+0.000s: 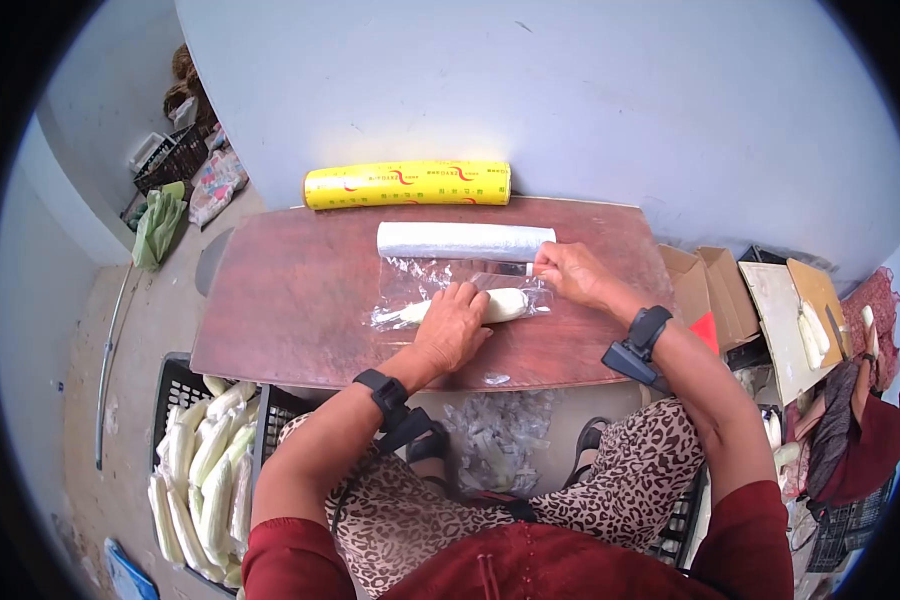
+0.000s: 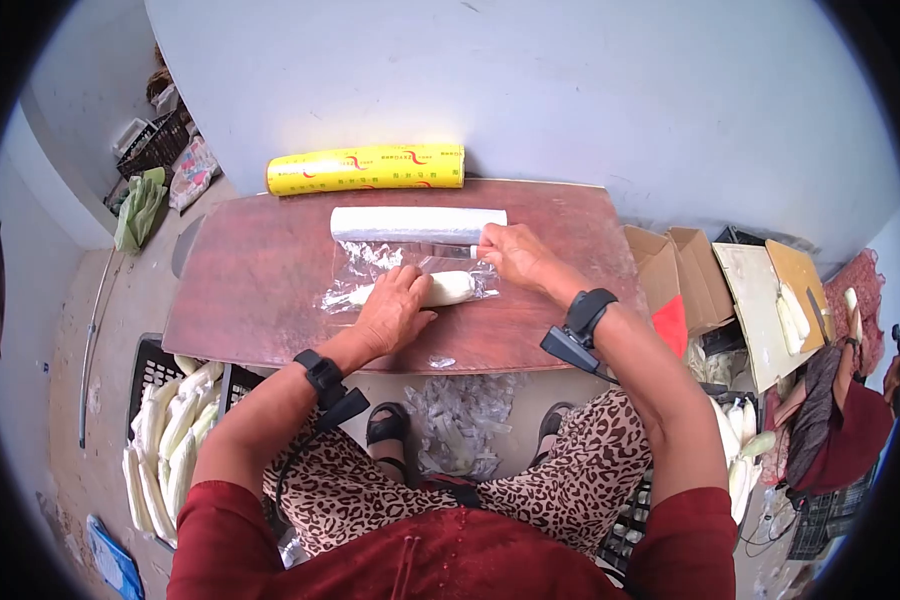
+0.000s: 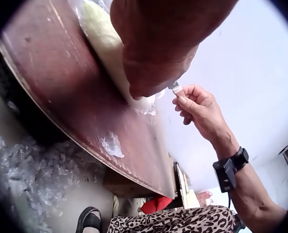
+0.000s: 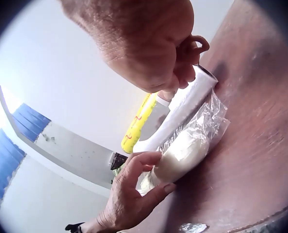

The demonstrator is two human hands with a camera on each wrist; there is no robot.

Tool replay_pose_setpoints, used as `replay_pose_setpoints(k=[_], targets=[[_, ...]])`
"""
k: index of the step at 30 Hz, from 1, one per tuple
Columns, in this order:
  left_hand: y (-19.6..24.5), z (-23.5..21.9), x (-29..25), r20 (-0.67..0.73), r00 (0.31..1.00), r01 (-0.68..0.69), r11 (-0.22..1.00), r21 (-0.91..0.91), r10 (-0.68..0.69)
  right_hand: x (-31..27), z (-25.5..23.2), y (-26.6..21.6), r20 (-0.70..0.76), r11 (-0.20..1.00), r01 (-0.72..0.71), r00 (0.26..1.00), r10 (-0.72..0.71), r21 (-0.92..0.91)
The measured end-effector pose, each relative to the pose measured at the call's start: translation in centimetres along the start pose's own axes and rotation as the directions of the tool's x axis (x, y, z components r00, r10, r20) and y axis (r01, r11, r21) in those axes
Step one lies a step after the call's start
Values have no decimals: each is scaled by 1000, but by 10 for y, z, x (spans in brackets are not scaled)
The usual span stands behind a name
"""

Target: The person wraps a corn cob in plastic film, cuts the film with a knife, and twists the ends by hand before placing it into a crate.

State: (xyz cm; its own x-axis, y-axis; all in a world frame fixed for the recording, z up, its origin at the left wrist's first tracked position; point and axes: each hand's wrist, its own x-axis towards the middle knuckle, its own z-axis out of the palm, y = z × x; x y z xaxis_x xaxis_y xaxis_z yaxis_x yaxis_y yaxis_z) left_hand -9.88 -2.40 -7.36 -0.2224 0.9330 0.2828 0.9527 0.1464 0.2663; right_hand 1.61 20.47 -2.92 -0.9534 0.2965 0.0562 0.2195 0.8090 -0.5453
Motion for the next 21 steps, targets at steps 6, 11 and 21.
replay_pose_setpoints(k=[6, 11, 21], targets=[[-3, 4, 2, 23, 1000, 2, 999, 42, -3, 8, 29, 16, -89, 994, 95, 991, -99, -51], [-6, 9, 4, 43, 998, 38, 996, 75, -41, 11, 30, 23, -54, 990, 125, 991, -122, 68], [-11, 14, 11, -4, 998, 61, 996, 62, -61, 16, 51, 23, -156, 981, 97, 980, -124, -168]])
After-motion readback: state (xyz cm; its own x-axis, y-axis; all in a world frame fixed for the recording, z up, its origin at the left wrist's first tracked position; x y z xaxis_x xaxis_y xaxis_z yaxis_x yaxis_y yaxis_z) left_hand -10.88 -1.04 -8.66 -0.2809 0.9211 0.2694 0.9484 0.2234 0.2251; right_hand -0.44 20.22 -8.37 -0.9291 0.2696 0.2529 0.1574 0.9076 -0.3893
